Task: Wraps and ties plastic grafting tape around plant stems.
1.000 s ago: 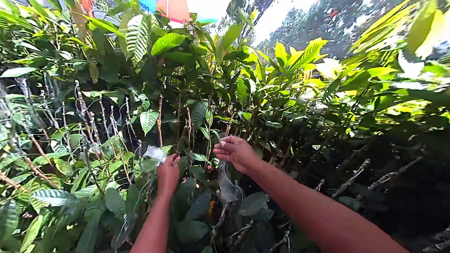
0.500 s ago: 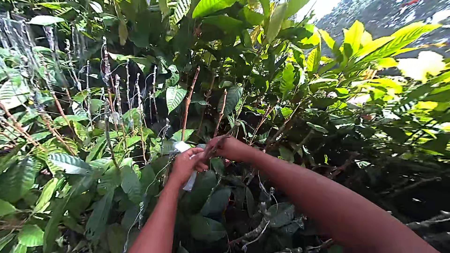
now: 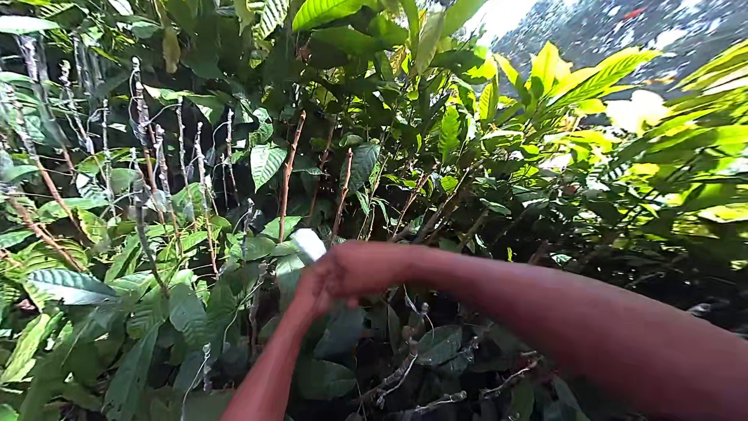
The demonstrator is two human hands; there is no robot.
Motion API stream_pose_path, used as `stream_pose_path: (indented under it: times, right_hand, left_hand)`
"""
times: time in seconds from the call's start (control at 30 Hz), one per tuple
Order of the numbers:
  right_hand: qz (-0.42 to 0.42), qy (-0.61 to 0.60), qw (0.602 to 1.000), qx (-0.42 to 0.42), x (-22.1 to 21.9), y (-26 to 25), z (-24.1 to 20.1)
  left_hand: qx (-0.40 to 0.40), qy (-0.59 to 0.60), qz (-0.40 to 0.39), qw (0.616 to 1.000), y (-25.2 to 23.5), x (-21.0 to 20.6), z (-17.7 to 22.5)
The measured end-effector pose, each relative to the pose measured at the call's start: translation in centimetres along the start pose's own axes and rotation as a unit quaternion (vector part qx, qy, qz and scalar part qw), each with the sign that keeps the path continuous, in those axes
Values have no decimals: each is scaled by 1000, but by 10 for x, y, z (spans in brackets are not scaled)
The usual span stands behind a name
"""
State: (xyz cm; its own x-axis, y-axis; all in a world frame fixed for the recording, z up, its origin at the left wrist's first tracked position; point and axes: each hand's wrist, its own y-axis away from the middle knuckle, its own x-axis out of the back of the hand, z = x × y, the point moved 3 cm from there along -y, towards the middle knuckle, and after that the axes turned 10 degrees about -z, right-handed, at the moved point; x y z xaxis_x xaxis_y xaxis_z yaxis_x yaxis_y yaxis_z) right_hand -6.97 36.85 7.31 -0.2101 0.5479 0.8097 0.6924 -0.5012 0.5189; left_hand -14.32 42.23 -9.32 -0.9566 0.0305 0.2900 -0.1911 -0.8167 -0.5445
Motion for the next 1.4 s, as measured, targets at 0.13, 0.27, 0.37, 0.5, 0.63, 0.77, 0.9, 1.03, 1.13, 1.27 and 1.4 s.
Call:
stream_pose_path:
  times: [0.13,0.27,0.37,0.5,0.63,0.77,0.9,1.03,1.13,1.27,1.4]
  right_hand:
    - [69,158,983,-67,56,-23,82]
    - [21,247,951,-187,10,-26,124]
    - [46,225,964,-133,-24,-12,77]
    - [57,97,993,41,-20,5,-12]
    - [108,178,976,-66,33,12,62]
    - [65,200,977,-31,-16,12,-4]
    - [89,172,981,-29,29,8,59]
    - [51,240,968,-47,-19,10,3]
    - [32,141,989,6,21,-2,26]
    - [28,227,970,-88,11,8,92]
    - [57,190,976,-90,-20,23,55]
  left_hand:
    - [131,-6,-83,988,9,7,10]
    - [170,55,40,983,17,48,2]
    - [182,128,113,968,10,45,6]
    - [65,47,47,996,11,10,5]
    - [123,-8,-51,991,12,14,17]
    - [91,40,69,993,13,19,18]
    - [94,7,-31,995,14,5,22]
    - [69,28,87,993,16,21,22]
    - [59,-36,-1,998,13,-7,28]
    - [41,-35,65,996,16,21,16]
    - [61,51,109,991,10,19,21]
